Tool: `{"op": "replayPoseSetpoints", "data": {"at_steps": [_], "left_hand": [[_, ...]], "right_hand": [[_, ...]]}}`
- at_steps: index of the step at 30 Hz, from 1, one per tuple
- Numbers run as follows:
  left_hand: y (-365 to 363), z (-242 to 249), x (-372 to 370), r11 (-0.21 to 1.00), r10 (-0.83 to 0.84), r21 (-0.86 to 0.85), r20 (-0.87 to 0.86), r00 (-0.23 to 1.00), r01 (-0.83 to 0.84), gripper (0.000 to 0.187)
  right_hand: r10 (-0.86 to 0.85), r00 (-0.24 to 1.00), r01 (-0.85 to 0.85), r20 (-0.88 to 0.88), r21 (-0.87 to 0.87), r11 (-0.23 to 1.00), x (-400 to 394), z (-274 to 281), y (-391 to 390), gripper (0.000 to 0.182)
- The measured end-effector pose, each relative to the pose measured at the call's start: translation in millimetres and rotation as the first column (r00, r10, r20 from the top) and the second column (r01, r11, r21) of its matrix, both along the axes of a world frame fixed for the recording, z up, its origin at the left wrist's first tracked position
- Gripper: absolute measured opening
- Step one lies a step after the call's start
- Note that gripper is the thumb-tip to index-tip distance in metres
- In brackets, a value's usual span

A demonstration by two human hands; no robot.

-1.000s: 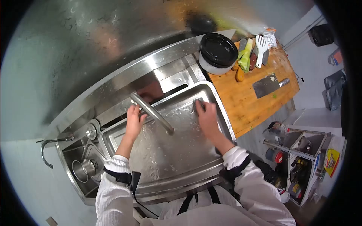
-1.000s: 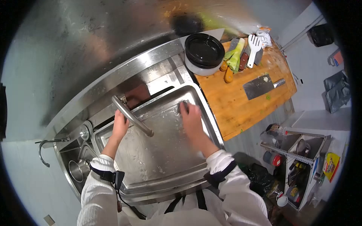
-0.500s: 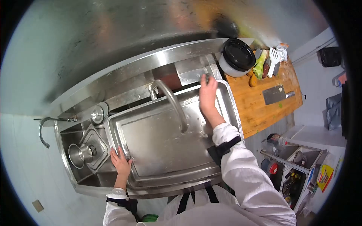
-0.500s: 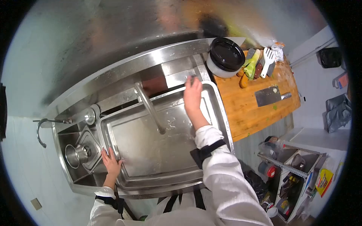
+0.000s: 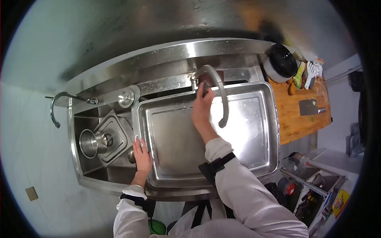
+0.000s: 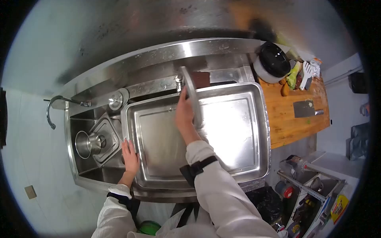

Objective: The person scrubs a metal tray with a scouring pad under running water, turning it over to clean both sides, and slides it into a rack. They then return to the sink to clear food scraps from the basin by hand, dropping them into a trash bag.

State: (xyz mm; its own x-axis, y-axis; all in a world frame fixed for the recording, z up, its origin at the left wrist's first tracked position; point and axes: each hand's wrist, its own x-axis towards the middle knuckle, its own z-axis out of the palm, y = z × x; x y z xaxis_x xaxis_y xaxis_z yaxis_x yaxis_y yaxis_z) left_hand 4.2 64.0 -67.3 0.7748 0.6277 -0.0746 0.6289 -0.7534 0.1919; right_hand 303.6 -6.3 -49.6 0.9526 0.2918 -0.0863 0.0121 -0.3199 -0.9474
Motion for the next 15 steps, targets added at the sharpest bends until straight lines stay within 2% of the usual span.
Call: {"op": "replayPoseSetpoints", "data": {"at_steps": [1, 3, 4, 6, 8, 9, 10, 11, 12, 14, 15], "left_hand": [[0, 0, 0, 1.000, 0.015, -0.014, 0.011, 1.000, -0.015, 0.072], [1, -2, -2, 1.000, 0.013, -0.014, 0.031, 0.999, -0.012, 0.074], [2, -2, -2, 1.000, 0.015, -0.018, 0.030, 0.999, -0.014, 0.074], [2, -1, -2, 0.999, 0.028, -0.032, 0.024, 0.999, -0.027, 0.076], [2, -1, -2, 0.999, 0.029, -0.037, 0.022, 0.999, -0.028, 0.076], [2, -1, -2, 0.999, 0.031, -0.036, 0.018, 0.999, -0.030, 0.077], [2, 1, -2, 0.999, 0.032, -0.040, 0.020, 0.999, -0.031, 0.077], [3, 2, -2, 0.999, 0.020, -0.039, 0.028, 0.999, -0.019, 0.076], [2, 3, -3, 0.999, 0.011, -0.041, 0.036, 0.999, -0.010, 0.075], [3, 0, -6, 0.999, 0.003, -0.032, 0.046, 0.999, -0.001, 0.074], [4, -2, -6, 1.000, -0.004, -0.017, 0.058, 0.998, 0.005, 0.073]], "right_hand": [[0.159, 0.842, 0.094, 0.515, -0.430, 0.898, -8, -26, 0, 0.048], [0.144, 0.968, -0.089, 0.205, -0.259, 0.962, -20, -60, 7, 0.051], [0.147, 0.968, -0.090, 0.204, -0.263, 0.961, -28, -60, 15, 0.051], [0.345, 0.783, -0.168, 0.517, -0.358, 0.919, -52, -58, 44, 0.050], [0.395, 0.844, -0.350, 0.363, -0.186, 0.918, -72, -37, 65, 0.042], [0.398, 0.842, -0.351, 0.363, -0.191, 0.917, -81, -40, 76, 0.042], [0.505, 0.667, -0.397, 0.548, -0.312, 0.863, -89, -48, 87, 0.041], [0.589, 0.440, -0.402, 0.678, -0.439, 0.804, -93, -56, 92, 0.040], [0.595, 0.439, -0.402, 0.674, -0.445, 0.800, -91, -65, 92, 0.040], [0.782, 0.257, -0.521, 0.568, -0.600, 0.607, -78, -79, 88, 0.029], [0.784, 0.253, -0.515, 0.567, -0.606, 0.606, -65, -75, 81, 0.029]]}}
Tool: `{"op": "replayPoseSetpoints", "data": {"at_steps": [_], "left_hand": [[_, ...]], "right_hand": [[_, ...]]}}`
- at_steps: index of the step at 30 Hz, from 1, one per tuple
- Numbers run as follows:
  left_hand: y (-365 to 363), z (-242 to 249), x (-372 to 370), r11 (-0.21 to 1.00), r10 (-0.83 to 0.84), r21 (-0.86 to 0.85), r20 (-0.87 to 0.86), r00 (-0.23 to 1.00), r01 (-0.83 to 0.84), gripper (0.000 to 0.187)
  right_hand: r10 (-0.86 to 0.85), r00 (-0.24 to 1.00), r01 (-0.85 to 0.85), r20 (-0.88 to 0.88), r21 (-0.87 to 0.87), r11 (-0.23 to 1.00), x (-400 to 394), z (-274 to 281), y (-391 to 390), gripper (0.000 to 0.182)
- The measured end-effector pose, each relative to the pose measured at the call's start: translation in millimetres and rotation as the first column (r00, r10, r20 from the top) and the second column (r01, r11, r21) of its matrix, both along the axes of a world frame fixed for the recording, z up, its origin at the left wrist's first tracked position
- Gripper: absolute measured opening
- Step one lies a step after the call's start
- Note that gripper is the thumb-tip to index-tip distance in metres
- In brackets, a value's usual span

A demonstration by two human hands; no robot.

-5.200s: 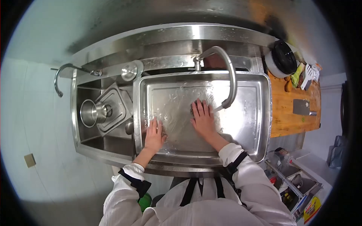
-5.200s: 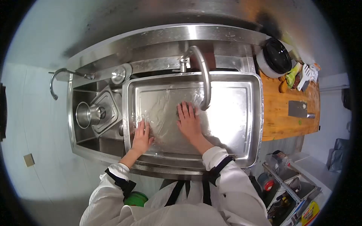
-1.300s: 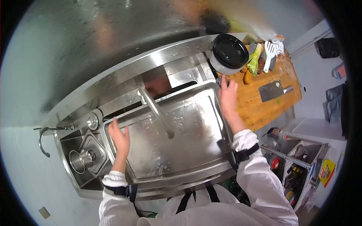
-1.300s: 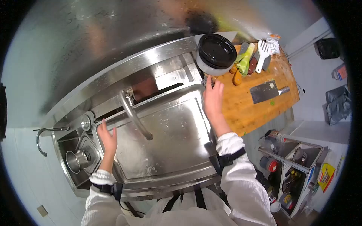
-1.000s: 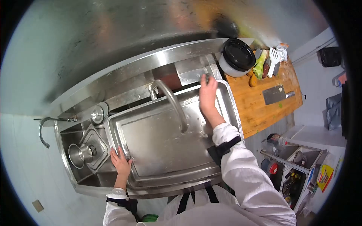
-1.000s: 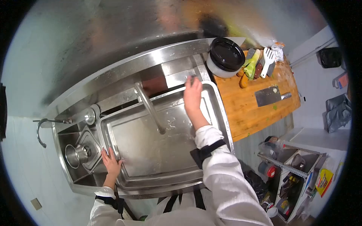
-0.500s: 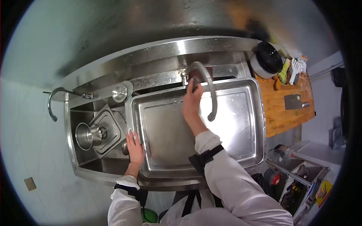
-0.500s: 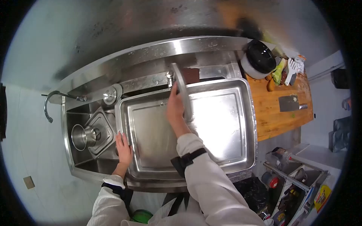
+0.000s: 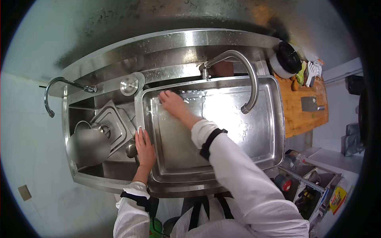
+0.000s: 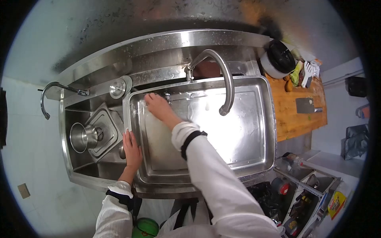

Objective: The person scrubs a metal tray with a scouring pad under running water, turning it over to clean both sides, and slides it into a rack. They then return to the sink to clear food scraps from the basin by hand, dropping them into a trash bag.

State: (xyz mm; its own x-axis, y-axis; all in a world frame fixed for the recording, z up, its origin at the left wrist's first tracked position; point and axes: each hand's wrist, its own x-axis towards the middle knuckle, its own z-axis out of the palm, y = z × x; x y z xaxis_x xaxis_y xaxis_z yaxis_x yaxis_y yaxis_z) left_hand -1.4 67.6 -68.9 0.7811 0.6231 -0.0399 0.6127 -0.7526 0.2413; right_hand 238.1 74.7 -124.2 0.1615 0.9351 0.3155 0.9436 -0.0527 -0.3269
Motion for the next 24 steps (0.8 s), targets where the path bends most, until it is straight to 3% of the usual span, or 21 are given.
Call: {"op": "replayPoseSetpoints", "data": {"at_steps": [2, 4, 5, 6, 7, 8, 10, 12, 13, 14, 15, 16, 18, 19, 20, 22, 24], "left_hand": [[0, -2, 0, 1.000, 0.005, -0.002, 0.007, 1.000, -0.005, 0.072], [1, -2, -2, 1.000, 0.006, 0.001, 0.011, 1.000, -0.006, 0.071], [0, -2, -2, 1.000, 0.008, 0.007, 0.019, 1.000, -0.009, 0.071], [-1, -2, -2, 1.000, 0.010, 0.013, 0.027, 1.000, -0.010, 0.072], [0, -2, -2, 1.000, 0.007, 0.011, 0.033, 0.999, -0.007, 0.072], [0, 0, -1, 1.000, 0.013, -0.005, 0.035, 0.999, -0.013, 0.072], [-2, 1, 0, 1.000, 0.015, -0.015, 0.048, 0.999, -0.015, 0.072], [-3, -1, -1, 0.999, 0.039, 0.031, 0.103, 0.994, -0.042, 0.073], [-6, 4, 1, 0.999, 0.029, 0.037, 0.106, 0.994, -0.033, 0.073], [-10, 8, 4, 0.978, 0.207, 0.008, 0.074, 0.976, -0.208, 0.071], [-15, 12, 7, 0.926, 0.376, -0.017, 0.037, 0.926, -0.376, 0.069], [-19, 13, 9, 0.932, 0.363, -0.021, 0.036, 0.931, -0.363, 0.069], [-19, 12, 11, 0.903, 0.429, 0.026, -0.048, 0.902, -0.428, 0.061], [-21, 8, 12, 0.898, 0.424, 0.097, 0.064, 0.903, -0.429, 0.050], [-22, 5, 14, 0.904, 0.412, 0.096, 0.065, 0.909, -0.417, 0.050], [-24, 15, 23, 0.809, 0.588, 0.019, -0.005, 0.809, -0.588, 0.046], [-18, 2, 19, 0.801, 0.598, 0.066, -0.024, 0.801, -0.596, 0.046]], "right_hand": [[0.068, 0.994, -0.067, 0.090, -0.017, 0.998, 29, 9, -29, 0.017], [-0.124, 0.977, 0.127, -0.173, 0.005, 0.992, 59, 15, -65, 0.016], [-0.111, 0.994, 0.106, 0.019, 0.171, 0.980, 78, 13, -93, 0.020], [-0.224, 0.968, 0.215, 0.117, 0.079, 0.973, 93, 24, -121, 0.026], [-0.356, 0.926, 0.358, -0.127, -0.010, 0.934, 105, 40, -147, 0.026], [-0.481, 0.804, 0.467, -0.348, -0.131, 0.875, 114, 54, -172, 0.027], [-0.651, 0.746, 0.655, -0.141, -0.018, 0.755, 132, 74, -210, 0.028], [-0.565, 0.738, 0.624, 0.370, -0.055, 0.779, 166, 55, -254, 0.030], [-0.546, 0.763, 0.617, 0.345, -0.138, 0.775, 164, 77, -267, 0.030], [-0.528, 0.787, 0.603, 0.318, -0.221, 0.766, 163, 100, -284, 0.030], [-0.543, 0.779, 0.610, 0.313, -0.176, 0.773, 162, 116, -300, 0.029], [-0.553, 0.771, 0.621, 0.315, -0.179, 0.763, 157, 127, -315, 0.029], [-0.735, 0.609, 0.768, 0.298, 0.010, 0.640, 150, 141, -346, 0.029], [-0.771, 0.561, 0.818, 0.302, -0.057, 0.573, 148, 137, -366, 0.031], [-0.778, 0.550, 0.826, 0.304, -0.057, 0.561, 142, 130, -381, 0.031], [-0.840, 0.510, 0.859, 0.183, -0.152, 0.489, 133, 120, -398, 0.037], [-0.848, 0.514, 0.857, 0.126, -0.103, 0.505, 124, 113, -395, 0.040]]}}
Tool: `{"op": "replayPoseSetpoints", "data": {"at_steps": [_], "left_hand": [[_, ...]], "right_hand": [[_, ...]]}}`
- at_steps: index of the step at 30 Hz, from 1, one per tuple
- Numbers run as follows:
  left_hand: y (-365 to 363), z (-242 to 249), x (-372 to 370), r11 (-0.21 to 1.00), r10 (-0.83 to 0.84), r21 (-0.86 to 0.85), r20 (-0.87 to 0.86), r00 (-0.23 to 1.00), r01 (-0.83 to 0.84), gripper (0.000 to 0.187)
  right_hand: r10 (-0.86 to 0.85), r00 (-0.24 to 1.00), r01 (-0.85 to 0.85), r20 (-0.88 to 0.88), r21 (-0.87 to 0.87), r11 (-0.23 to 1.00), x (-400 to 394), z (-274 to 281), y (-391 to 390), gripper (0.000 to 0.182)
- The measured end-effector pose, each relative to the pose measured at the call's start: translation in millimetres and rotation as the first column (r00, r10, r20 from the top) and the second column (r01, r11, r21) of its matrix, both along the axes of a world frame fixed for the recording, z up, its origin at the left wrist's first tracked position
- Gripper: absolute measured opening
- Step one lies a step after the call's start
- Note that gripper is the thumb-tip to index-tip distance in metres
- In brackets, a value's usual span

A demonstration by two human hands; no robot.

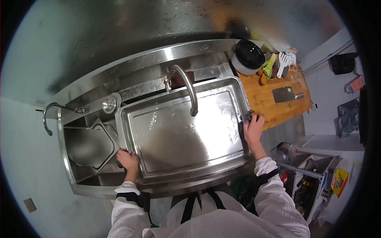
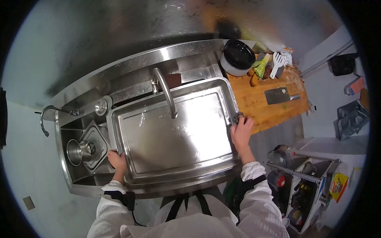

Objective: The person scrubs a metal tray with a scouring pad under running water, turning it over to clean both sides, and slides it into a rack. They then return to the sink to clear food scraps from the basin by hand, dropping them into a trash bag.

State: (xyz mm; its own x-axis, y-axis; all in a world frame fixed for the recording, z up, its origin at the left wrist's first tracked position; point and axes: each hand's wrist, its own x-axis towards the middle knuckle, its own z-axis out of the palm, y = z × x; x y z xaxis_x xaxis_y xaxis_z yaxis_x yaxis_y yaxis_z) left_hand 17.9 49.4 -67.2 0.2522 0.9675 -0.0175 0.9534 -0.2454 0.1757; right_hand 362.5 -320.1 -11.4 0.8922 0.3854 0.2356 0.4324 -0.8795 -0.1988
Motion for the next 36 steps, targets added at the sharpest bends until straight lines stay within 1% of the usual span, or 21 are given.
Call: {"op": "replayPoseSetpoints", "data": {"at_steps": [1, 3, 6, 8, 11, 12, 14, 16, 18, 20, 22, 23, 25, 28, 29, 30, 32, 33, 34, 35, 36], "left_hand": [[3, -6, -2, 1.000, 0.020, 0.001, -0.007, 1.000, -0.020, 0.046], [8, -12, -3, 0.999, 0.036, 0.005, -0.021, 0.999, -0.036, 0.047], [11, -13, -7, 0.993, 0.101, -0.059, -0.017, 0.995, -0.102, 0.046], [14, -22, -12, 0.996, 0.079, -0.050, 0.006, 0.997, -0.079, 0.044], [14, -18, -15, 0.995, 0.060, -0.086, 0.037, 0.997, -0.057, 0.043], [18, -18, -21, 0.995, 0.080, -0.069, 0.027, 0.996, -0.078, 0.043], [15, -23, -24, 0.994, 0.034, -0.103, 0.072, 0.997, -0.027, 0.042], [4, -5, -14, 0.988, -0.001, -0.153, 0.143, 0.990, 0.023, 0.036], [0, -7, -16, 0.966, 0.015, -0.257, 0.206, 0.978, 0.039, 0.030], [3, -1, -19, 0.917, 0.087, -0.398, 0.284, 0.955, 0.034, 0.022], [7, -2, -32, 0.905, 0.085, -0.420, 0.324, 0.942, 0.062, 0.019], [5, -2, -40, 0.906, 0.099, -0.421, 0.318, 0.943, 0.047, 0.019], [1, 18, -39, 0.908, 0.115, -0.404, 0.492, 0.863, 0.110, 0.017], [-3, 68, -40, 0.889, 0.142, -0.441, 0.520, 0.842, 0.122, 0.019], [2, 61, -58, 0.902, 0.103, -0.400, 0.570, 0.815, 0.166, 0.019], [0, 76, -62, 0.898, 0.134, -0.419, 0.552, 0.823, 0.135, 0.021], [6, 78, -87, 0.899, 0.135, -0.418, 0.553, 0.823, 0.134, 0.026], [9, 79, -99, 0.915, 0.100, -0.375, 0.568, 0.817, 0.150, 0.031], [13, 80, -107, 0.927, 0.115, -0.352, 0.597, 0.794, 0.130, 0.034], [15, 81, -116, 0.936, 0.144, -0.341, 0.602, 0.785, 0.090, 0.030], [12, 102, -115, 0.941, 0.179, -0.335, 0.604, 0.777, 0.044, 0.027]], "right_hand": [[0.002, 1.000, -0.003, 0.013, 0.066, 0.998, -3, -3, 2, 0.043], [-0.013, 1.000, 0.013, -0.002, 0.097, 0.995, 1, -8, 2, 0.045], [-0.029, 0.999, 0.036, -0.044, 0.161, 0.986, 12, -14, -1, 0.047], [-0.105, 0.983, 0.132, -0.153, 0.175, 0.976, 15, -17, -4, 0.044], [-0.177, 0.965, 0.205, -0.194, 0.134, 0.970, 14, -16, -1, 0.041], [-0.154, 0.966, 0.186, -0.208, 0.147, 0.972, 13, -15, 3, 0.041], [-0.157, 0.960, 0.191, -0.232, 0.132, 0.973, 21, -11, -1, 0.040], [-0.161, 0.962, 0.199, -0.219, 0.164, 0.966, 35, -15, -9, 0.041], [-0.071, 0.968, 0.139, -0.241, 0.278, 0.951, 46, -12, -12, 0.040], [-0.055, 0.951, 0.157, -0.303, 0.321, 0.934, 44, -1, -2, 0.039], [-0.076, 0.946, 0.197, -0.316, 0.369, 0.909, 46, -6, -5, 0.038], [-0.054, 0.958, 0.168, -0.281, 0.398, 0.902, 47, -11, -8, 0.037], [-0.033, 0.952, 0.160, -0.304, 0.403, 0.901, 46, -16, -10, 0.037], [-0.035, 0.936, 0.176, -0.350, 0.379, 0.909, 35, -6, 7, 0.037], [-0.055, 0.926, 0.194, -0.374, 0.344, 0.919, 29, -1, 14, 0.037], [-0.050, 0.927, 0.189, -0.373, 0.345, 0.919, 26, -2, 20, 0.037], [0.074, 0.953, 0.080, -0.295, 0.476, 0.876, 19, -14, 32, 0.039], [0.084, 0.961, 0.051, -0.262, 0.471, 0.881, 18, -26, 36, 0.040], [0.111, 0.954, 0.034, -0.279, 0.469, 0.883, 8, -12, 48, 0.039], [0.114, 0.962, 0.014, -0.248, 0.462, 0.887, 0, -10, 58, 0.037], [0.178, 0.926, 0.034, -0.333, 0.542, 0.840, -3, -21, 61, 0.036]]}}
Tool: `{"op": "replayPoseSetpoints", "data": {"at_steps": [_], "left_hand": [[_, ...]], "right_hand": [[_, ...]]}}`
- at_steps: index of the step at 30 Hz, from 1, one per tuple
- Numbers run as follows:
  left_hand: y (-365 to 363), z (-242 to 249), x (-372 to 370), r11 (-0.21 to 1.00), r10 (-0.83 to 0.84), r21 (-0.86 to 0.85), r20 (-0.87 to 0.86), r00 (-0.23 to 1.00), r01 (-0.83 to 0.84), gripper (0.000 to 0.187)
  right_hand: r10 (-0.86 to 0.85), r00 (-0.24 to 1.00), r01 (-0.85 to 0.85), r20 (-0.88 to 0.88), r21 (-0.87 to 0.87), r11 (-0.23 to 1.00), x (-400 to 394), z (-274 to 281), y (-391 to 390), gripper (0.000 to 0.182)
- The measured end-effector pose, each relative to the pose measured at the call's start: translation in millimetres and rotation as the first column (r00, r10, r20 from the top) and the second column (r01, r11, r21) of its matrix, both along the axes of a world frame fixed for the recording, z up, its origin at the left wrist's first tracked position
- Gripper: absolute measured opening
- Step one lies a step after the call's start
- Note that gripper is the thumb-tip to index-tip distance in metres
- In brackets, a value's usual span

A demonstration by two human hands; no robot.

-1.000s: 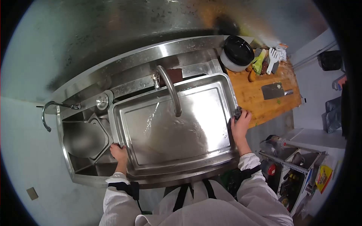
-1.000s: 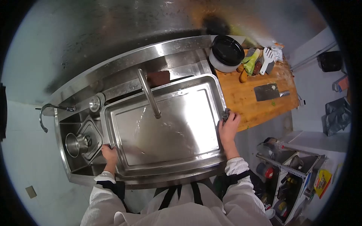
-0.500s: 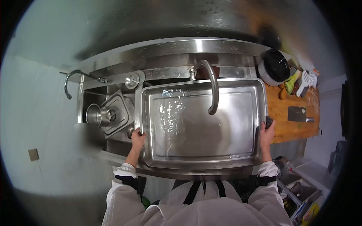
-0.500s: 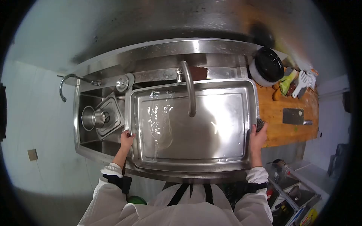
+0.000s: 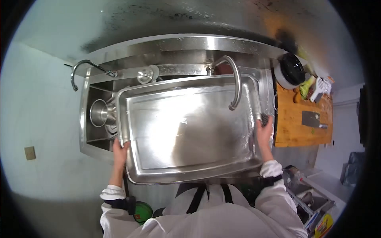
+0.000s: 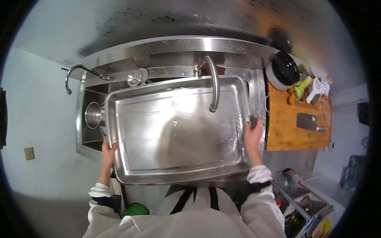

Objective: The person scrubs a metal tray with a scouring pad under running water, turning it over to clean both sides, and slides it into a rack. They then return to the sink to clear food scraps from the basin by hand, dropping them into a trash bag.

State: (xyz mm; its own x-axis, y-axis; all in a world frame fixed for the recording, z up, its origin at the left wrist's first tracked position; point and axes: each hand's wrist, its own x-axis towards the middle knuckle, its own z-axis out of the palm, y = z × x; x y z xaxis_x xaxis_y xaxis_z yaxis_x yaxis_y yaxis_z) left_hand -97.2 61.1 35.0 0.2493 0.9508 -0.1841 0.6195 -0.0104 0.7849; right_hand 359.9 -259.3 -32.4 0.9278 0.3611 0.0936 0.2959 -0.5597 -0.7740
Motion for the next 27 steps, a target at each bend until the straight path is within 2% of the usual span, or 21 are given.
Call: {"op": "replayPoseSetpoints", "data": {"at_steps": [2, 7, 9, 12, 13, 14, 16, 18, 20, 22, 24, 26, 27], "left_hand": [[9, 14, -15, 0.998, -0.064, 0.019, -0.037, 0.997, 0.065, 0.026], [28, 19, -33, 0.995, -0.099, 0.000, 0.012, 0.995, 0.099, 0.025], [33, 20, -33, 0.991, -0.134, -0.027, -0.064, 0.989, 0.133, 0.030], [41, 1, -37, 0.983, -0.179, 0.019, -0.072, 0.981, 0.181, 0.029], [39, -10, -35, 0.991, -0.130, -0.009, 0.025, 0.991, 0.131, 0.027], [41, -25, -41, 0.993, -0.116, 0.025, 0.002, 0.993, 0.116, 0.023], [39, -42, -37, 0.993, -0.109, 0.048, 0.022, 0.994, 0.108, 0.020], [35, -50, -31, 0.976, -0.150, 0.150, -0.068, 0.986, 0.159, 0.017], [39, -51, -25, 0.983, -0.152, 0.096, -0.033, 0.988, 0.154, 0.018], [43, -53, -21, 0.983, -0.139, 0.106, -0.129, 0.982, 0.153, 0.019], [41, -50, -12, 0.990, -0.115, 0.077, -0.014, 0.993, 0.115, 0.019], [44, -55, -12, 0.992, -0.123, 0.011, -0.010, 0.992, 0.123, 0.023], [45, -56, -14, 0.984, -0.151, 0.084, -0.081, 0.985, 0.158, 0.023]], "right_hand": [[-0.041, 0.999, 0.039, -0.032, -0.067, 0.997, -14, -2, 15, 0.038], [-0.040, 0.999, 0.040, 0.008, -0.082, 0.996, -37, -25, 26, 0.041], [-0.028, 1.000, 0.029, 0.009, -0.087, 0.996, -38, -32, 28, 0.042], [-0.018, 0.999, 0.013, -0.039, -0.108, 0.994, -36, -38, 23, 0.042], [-0.014, 0.998, 0.010, -0.061, -0.073, 0.997, -36, -38, 22, 0.043], [-0.004, 0.996, 0.001, -0.088, -0.033, 0.999, -37, -39, 23, 0.043], [0.012, 0.995, -0.018, -0.097, -0.070, 0.997, -35, -43, 23, 0.043], [0.022, 1.000, -0.023, -0.011, -0.115, 0.993, -33, -47, 24, 0.042], [0.022, 1.000, -0.022, 0.003, -0.128, 0.992, -34, -49, 28, 0.041], [-0.001, 0.991, 0.022, 0.137, -0.152, 0.988, -37, -53, 30, 0.041], [0.002, 0.979, 0.036, 0.204, -0.184, 0.982, -36, -58, 32, 0.041], [0.009, 0.975, 0.034, 0.223, -0.189, 0.981, -36, -57, 35, 0.043], [0.025, 0.949, 0.077, 0.315, -0.306, 0.949, -39, -54, 37, 0.045]]}}
